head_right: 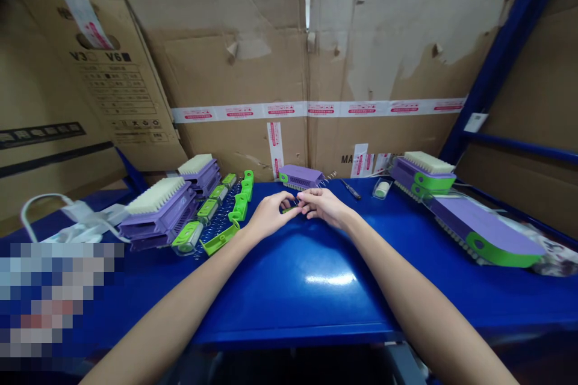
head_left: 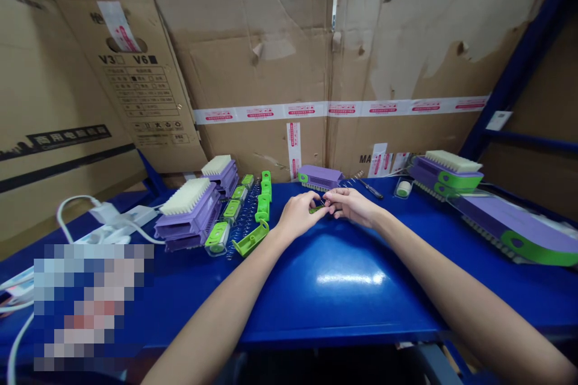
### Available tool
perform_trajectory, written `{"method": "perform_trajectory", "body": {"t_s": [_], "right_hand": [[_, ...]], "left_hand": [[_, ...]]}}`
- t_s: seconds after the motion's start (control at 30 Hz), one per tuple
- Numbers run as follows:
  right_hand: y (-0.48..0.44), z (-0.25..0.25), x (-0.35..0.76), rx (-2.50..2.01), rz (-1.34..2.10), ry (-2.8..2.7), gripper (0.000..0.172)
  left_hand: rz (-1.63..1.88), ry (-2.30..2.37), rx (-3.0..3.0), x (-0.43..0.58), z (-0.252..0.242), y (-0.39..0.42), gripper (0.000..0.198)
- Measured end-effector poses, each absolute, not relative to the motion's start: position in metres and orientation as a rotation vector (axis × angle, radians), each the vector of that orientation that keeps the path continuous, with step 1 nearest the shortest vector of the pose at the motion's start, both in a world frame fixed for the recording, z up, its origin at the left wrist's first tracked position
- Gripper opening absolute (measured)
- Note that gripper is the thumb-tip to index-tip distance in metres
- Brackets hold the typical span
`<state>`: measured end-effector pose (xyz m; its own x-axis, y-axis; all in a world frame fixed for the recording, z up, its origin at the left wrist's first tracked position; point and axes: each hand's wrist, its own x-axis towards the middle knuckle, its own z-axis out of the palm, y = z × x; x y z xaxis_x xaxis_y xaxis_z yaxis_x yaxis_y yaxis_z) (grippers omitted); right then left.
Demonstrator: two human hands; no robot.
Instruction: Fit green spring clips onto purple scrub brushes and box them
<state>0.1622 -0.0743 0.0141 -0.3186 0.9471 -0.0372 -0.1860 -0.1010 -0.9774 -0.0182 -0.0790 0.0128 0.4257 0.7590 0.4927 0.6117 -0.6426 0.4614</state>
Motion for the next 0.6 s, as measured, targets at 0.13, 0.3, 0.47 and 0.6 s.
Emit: {"method": "perform_trajectory", "body": {"t_s": [0.13,0.3,0.47,0.6], "right_hand": [[-0.0733,0.0142,0.1612,-0.937,1.573,-1.161,0.023],[-0.0744,0.0158,0.159,-0.912,1.575,-1.083,0.017],[-0.0765,0.0183,0.1583,-0.926,1.598,-1.037,0.017],[-0.0761,0.0182,0.1597,-0.968,1.617,-1.007,0.02]], "left_hand": [[1.075,1.237,2.524,-0.0168,0.0134,-0.0794,0.022],[1.156,1.153,2.567,-0.0161,0.0105,-0.0769,0.025],[1.215,1.115,2.586,-0.0161,0.0094,-0.0737,0.026],[1.222,0.986,2.584,-0.0157,0.008,-0.0719,0.026]]}}
